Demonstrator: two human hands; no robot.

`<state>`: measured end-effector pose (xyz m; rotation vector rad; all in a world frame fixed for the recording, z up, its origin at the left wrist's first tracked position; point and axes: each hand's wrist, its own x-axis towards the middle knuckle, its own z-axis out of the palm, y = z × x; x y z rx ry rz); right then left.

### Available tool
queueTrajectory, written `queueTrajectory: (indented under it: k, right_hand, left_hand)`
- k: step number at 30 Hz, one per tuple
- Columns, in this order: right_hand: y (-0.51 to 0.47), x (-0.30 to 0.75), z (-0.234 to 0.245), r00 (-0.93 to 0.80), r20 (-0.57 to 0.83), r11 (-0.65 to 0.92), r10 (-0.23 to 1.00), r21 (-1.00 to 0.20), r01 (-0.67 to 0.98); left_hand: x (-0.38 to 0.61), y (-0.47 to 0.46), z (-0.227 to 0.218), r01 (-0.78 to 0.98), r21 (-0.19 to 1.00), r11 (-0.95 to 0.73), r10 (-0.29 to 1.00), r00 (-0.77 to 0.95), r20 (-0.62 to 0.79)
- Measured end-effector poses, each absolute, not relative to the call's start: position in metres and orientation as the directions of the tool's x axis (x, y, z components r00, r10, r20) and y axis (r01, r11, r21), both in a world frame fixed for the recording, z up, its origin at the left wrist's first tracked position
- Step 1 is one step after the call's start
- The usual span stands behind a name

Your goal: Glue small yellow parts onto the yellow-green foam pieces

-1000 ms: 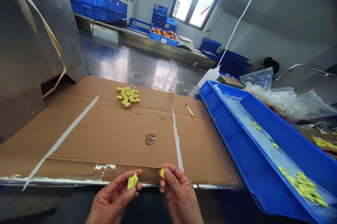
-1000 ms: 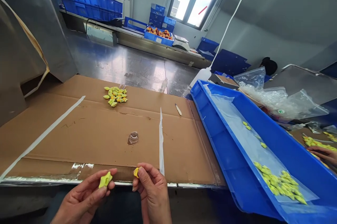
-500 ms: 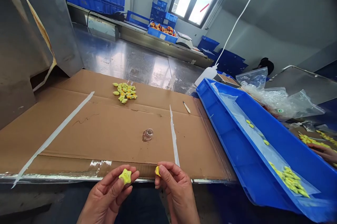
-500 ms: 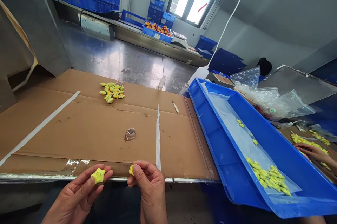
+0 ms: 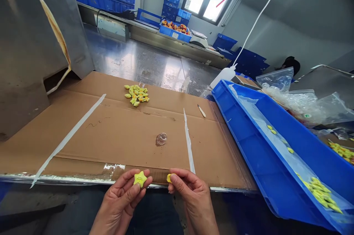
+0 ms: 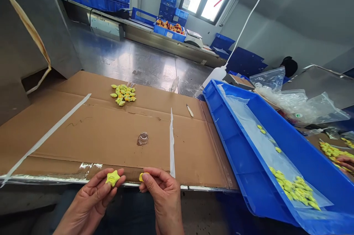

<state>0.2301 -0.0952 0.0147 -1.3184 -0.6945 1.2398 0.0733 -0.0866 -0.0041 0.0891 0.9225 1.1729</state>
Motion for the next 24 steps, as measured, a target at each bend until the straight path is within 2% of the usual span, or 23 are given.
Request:
queueTrajectory:
  k: [5, 8, 10, 15, 19, 24]
  right_hand:
    - [-0.096, 0.226, 0.017, 0.278, -0.266, -0.182, 0.923, -0.939, -0.292]
    - [-0.095, 0.226, 0.018, 0.221, -0.279, -0.173, 0.935, -0.899, -0.401]
    - [-0.094, 0.227, 0.017, 0.149, -0.324, -0.199, 0.934, -0.820, -0.536]
    - [-0.092, 0.230, 0.009, -0.066, -0.388, -0.272, 0.919, -0.505, -0.819]
    - [-0.090, 0.232, 0.002, -0.172, -0.338, -0.292, 0.925, -0.348, -0.891]
    - [-0.090, 0.233, -0.012, -0.201, -0.264, -0.260, 0.943, -0.213, -0.942]
  left_hand:
    - [0.074, -0.089, -0.006, -0.750, 0.523, 0.406, 0.841, 0.083, -0.535]
    - [0.075, -0.090, -0.006, -0.754, 0.541, 0.373, 0.861, 0.063, -0.505]
    - [0.076, -0.090, -0.006, -0.747, 0.557, 0.363, 0.865, 0.049, -0.499]
    - [0.074, -0.088, -0.010, -0.719, 0.565, 0.405, 0.854, 0.077, -0.515]
    - [0.072, -0.087, -0.017, -0.710, 0.567, 0.418, 0.854, 0.094, -0.512]
    - [0.069, -0.086, -0.030, -0.705, 0.535, 0.465, 0.842, 0.166, -0.513]
